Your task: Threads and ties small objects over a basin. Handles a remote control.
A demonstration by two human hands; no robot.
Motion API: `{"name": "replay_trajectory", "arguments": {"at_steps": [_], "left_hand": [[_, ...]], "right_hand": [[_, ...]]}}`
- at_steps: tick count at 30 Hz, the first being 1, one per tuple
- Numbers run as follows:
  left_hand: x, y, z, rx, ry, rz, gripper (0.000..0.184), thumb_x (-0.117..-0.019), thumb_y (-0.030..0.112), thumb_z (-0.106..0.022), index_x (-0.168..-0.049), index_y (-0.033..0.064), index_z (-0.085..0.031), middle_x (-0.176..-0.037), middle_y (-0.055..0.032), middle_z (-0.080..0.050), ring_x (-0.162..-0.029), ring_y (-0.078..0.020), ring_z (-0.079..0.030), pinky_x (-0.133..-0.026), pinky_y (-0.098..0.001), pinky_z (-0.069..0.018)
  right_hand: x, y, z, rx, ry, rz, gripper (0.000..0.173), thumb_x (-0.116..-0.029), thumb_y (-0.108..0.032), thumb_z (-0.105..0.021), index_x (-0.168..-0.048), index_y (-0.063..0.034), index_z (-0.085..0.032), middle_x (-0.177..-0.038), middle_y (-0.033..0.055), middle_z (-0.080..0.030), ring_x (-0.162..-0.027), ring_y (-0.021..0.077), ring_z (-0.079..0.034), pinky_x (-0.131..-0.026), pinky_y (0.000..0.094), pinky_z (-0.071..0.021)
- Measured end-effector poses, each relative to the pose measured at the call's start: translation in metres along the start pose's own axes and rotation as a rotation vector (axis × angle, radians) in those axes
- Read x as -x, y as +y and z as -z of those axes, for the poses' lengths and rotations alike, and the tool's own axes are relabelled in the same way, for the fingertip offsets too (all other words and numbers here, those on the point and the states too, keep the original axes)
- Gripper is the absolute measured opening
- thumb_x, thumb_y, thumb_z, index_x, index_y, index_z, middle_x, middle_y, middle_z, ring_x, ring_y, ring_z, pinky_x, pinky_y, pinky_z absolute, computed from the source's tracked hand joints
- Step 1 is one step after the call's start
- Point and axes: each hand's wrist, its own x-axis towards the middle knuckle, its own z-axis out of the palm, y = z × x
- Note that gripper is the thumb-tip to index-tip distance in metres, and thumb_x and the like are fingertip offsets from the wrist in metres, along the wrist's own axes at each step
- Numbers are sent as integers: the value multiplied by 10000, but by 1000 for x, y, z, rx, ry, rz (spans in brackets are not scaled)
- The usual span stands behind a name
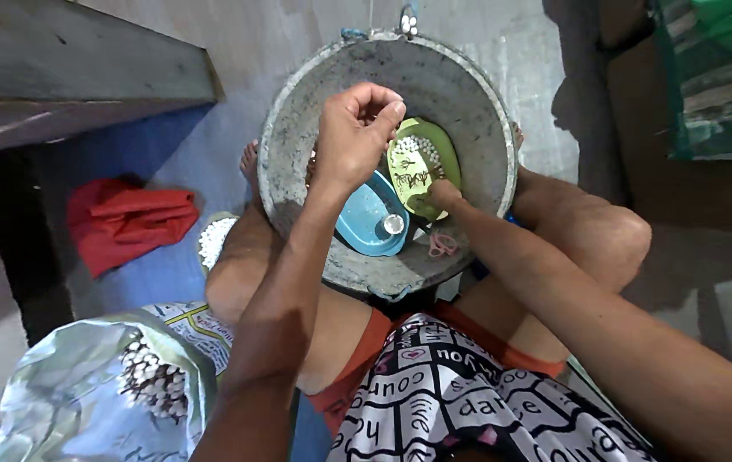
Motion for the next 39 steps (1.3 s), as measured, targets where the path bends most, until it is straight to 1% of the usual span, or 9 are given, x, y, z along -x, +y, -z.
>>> {"name": "replay_trajectory", "arguments": {"at_steps": [4,9,11,17,20,27,34,36,39], "left_hand": [[-8,-17,-1,-193,-62,-15,170,-994,174,-665,-1108,57,-712,-978,-42,-730,-777,-126,-710,-710,-331,-627],[-4,-30,-10,-582,-204,-3,355,-1021,215,-617,-1350,89,-661,-1293,-108,-685,-1191,-222,-661,-1064,-467,-516],[4,-21,-16,-678,-229,-52,392,-1043,199,-577,-1415,82,-614,-1351,-133,-647,-1251,-254,-626,-1102,-482,-482],[11,5,-20,-699,-76,-359,228,-1017,129,-611,-1195,66,-740,-1064,-102,-730,-983,-199,-712,-928,-396,-580],[12,1,-18,-676,-36,-323,235,-996,65,-612,-1189,55,-746,-1072,-117,-740,-970,-210,-722,-918,-404,-584],[7,4,-14,-306,44,-198,174,-997,96,-660,-1147,54,-737,-940,-33,-764,-757,-113,-741,-711,-322,-658],[6,10,-13,-270,102,-235,191,-993,79,-653,-1168,44,-722,-943,-48,-748,-747,-128,-732,-685,-325,-654],[6,10,-10,-135,133,-222,198,-990,63,-665,-1174,6,-708,-948,-72,-751,-739,-157,-737,-674,-336,-660],[6,4,-19,113,160,-194,241,-988,5,-640,-1218,-62,-668,-983,-134,-744,-768,-209,-742,-709,-366,-659]], "right_hand": [[-9,-3,62,-56,23,110,335,-931,-332,-711,-1087,-39,-756,-1126,234,-713,-1089,437,-672,-944,708,-500],[93,-64,179,-371,-31,435,242,-1011,-197,-650,-1123,10,-706,-1014,150,-749,-889,261,-741,-879,482,-607],[141,-79,209,-398,-13,612,209,-1010,-190,-667,-1051,8,-716,-938,114,-757,-809,198,-747,-825,406,-631],[194,-85,222,-607,98,898,149,-970,-135,-717,-974,14,-711,-862,81,-757,-762,168,-750,-780,359,-651],[193,-86,212,-673,178,898,159,-973,-151,-717,-993,7,-719,-864,72,-757,-769,149,-747,-792,346,-648],[202,-82,216,-633,380,966,118,-950,-178,-745,-996,-70,-760,-823,7,-752,-722,95,-717,-727,310,-632],[203,-60,220,-749,590,887,113,-940,-153,-719,-1005,-65,-749,-862,25,-749,-767,115,-721,-743,333,-631],[206,-55,222,-765,563,882,134,-944,-132,-718,-1047,-51,-742,-906,42,-755,-803,134,-729,-777,345,-633],[211,-69,208,-819,294,874,250,-955,-93,-715,-1190,-12,-700,-1003,88,-755,-873,179,-740,-845,375,-635]]}}
